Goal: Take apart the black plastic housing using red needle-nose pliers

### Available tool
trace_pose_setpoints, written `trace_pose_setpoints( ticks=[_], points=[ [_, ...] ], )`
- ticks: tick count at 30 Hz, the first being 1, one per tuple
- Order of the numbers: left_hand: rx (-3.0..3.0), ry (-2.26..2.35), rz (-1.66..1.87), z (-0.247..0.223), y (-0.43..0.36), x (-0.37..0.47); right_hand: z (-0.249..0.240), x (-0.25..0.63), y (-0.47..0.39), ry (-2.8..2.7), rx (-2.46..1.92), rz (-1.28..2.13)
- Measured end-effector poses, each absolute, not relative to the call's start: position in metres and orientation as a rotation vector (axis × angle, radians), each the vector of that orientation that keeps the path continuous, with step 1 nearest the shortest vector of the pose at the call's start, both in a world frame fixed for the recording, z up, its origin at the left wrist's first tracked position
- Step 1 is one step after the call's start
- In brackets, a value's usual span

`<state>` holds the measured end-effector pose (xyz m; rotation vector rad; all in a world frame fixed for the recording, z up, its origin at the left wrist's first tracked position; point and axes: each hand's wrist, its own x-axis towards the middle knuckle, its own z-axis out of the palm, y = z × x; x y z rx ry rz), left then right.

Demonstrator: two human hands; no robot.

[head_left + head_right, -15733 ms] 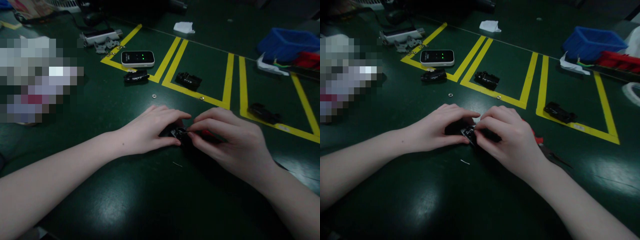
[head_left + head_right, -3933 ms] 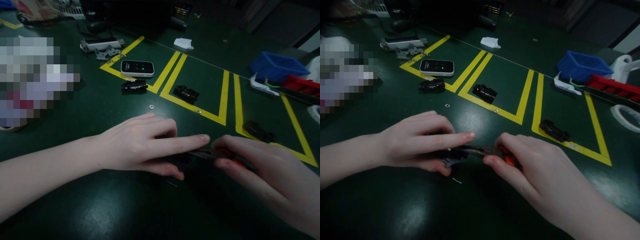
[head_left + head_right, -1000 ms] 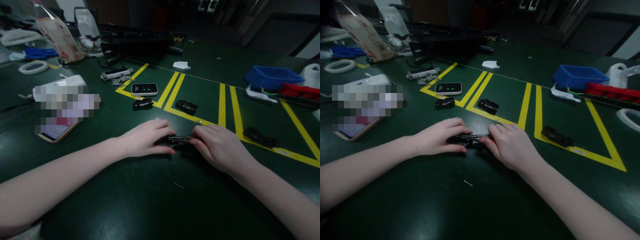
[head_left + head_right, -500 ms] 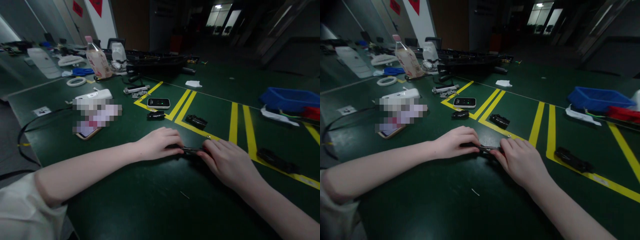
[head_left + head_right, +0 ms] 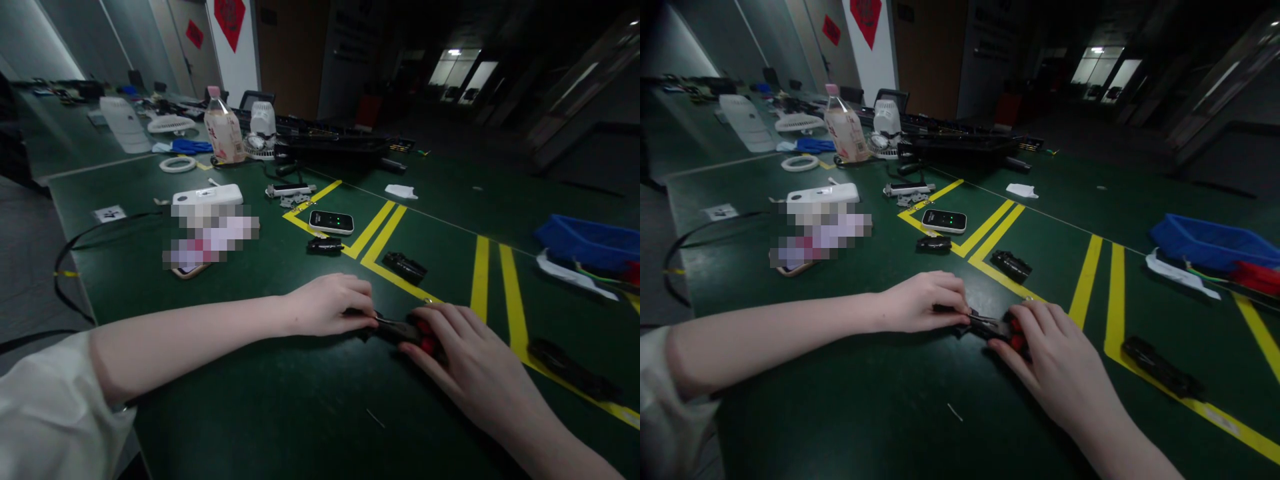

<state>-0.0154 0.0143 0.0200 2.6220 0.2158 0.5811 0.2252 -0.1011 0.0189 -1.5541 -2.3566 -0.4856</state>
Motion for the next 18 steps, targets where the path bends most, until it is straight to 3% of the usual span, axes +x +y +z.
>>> trace_pose_setpoints(
  ticks=[8, 18],
  points=[
    [2.549, 0.218, 0.570, 0.019, 0.018, -0.015, 0.004, 0.273, -0.131, -2.286, -1.710, -0.234],
    [2.632, 0.199, 0.622, 0.014, 0.015, -0.015, 0.006, 0.264, -0.143, -2.231, -1.727, -0.228]
  ],
)
